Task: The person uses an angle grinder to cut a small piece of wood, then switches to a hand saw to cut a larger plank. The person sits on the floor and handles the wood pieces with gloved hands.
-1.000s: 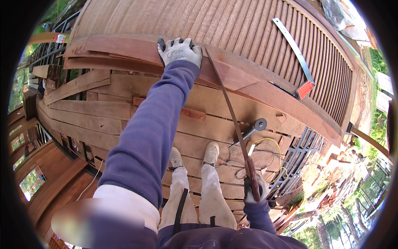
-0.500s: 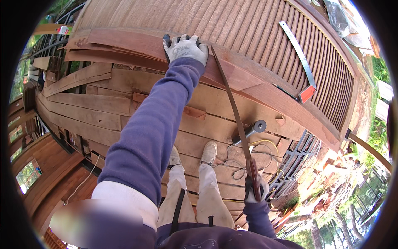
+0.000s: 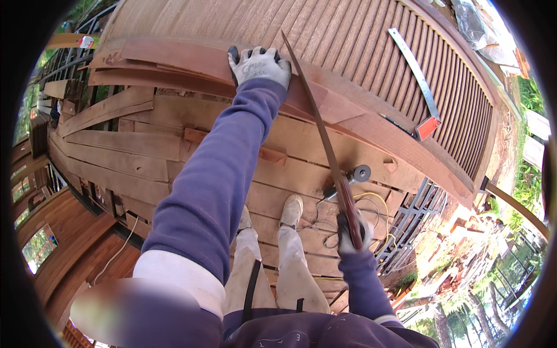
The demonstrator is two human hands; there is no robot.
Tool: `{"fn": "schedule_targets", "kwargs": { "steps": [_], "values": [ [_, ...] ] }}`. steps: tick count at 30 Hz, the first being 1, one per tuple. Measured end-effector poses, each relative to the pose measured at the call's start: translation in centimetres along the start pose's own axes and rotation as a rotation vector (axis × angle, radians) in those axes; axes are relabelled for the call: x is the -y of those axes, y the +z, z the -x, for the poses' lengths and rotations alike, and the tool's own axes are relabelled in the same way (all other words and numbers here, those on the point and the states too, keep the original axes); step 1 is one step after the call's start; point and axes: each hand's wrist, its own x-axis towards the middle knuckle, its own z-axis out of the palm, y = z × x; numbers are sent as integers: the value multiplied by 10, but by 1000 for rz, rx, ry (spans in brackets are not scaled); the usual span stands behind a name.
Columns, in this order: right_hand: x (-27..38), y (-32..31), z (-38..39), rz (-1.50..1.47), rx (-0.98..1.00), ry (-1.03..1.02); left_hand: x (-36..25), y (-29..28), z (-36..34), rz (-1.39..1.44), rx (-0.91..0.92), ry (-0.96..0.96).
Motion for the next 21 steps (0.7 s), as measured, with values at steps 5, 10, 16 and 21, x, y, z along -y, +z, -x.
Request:
{"fn": "schedule_targets", "kwargs": {
  "steps": [5,10,16,21],
  "values": [
    [32,18,-43,-95,16,31,-4,-6,-3,-22,60,-20],
    [-6,-19,46,-22,1,259,6,8,-3,-15,-61,-18],
    [30,27,-72,-109,-28,-50,-3,1,-5,-5,-12,3],
    [-3,-26,53,-26,-11,250,12,10,-1,-69,-86,-18]
  ]
}}
